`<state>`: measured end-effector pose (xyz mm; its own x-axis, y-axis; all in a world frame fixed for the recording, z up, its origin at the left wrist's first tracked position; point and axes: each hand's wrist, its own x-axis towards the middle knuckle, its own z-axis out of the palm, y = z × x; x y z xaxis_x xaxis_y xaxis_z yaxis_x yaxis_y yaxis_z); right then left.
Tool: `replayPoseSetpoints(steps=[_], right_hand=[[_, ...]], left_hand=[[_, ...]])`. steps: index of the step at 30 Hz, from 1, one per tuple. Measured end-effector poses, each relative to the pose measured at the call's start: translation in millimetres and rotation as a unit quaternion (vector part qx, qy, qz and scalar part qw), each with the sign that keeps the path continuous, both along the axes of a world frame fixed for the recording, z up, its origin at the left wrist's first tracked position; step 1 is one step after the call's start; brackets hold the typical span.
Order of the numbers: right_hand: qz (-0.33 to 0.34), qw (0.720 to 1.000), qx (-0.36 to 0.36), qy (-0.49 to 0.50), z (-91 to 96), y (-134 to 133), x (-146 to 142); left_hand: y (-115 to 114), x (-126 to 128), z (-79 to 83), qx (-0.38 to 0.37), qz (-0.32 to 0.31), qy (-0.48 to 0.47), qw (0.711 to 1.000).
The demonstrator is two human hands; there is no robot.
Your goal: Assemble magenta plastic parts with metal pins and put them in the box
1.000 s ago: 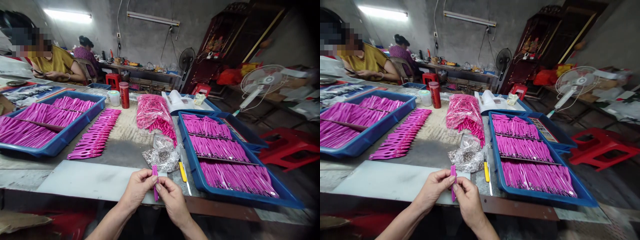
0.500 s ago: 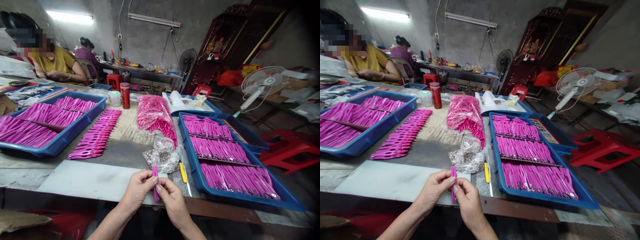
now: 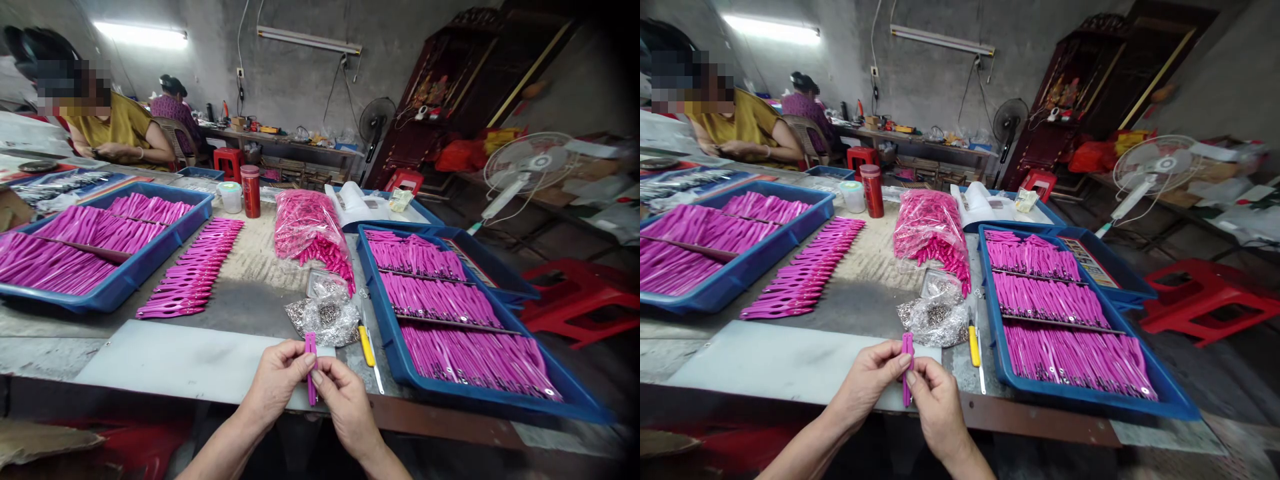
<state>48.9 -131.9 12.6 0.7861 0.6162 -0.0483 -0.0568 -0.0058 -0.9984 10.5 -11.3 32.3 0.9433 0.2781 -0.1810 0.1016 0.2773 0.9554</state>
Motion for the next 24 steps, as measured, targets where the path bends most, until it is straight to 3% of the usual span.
replayPoseSetpoints(steps=[15, 24], right_hand=[[0.005, 0.999, -0.021, -0.041, 1.0, -1.1, 0.5], [0.021, 0.996, -0.045, -0.079, 1.8, -3.3, 2.8]], left_hand=[[3.0, -0.7, -3.1, 0.082, -0.013, -0.013, 0.996], [5.1, -0.8, 2.1, 0.08, -0.017, -0.009, 0.997]])
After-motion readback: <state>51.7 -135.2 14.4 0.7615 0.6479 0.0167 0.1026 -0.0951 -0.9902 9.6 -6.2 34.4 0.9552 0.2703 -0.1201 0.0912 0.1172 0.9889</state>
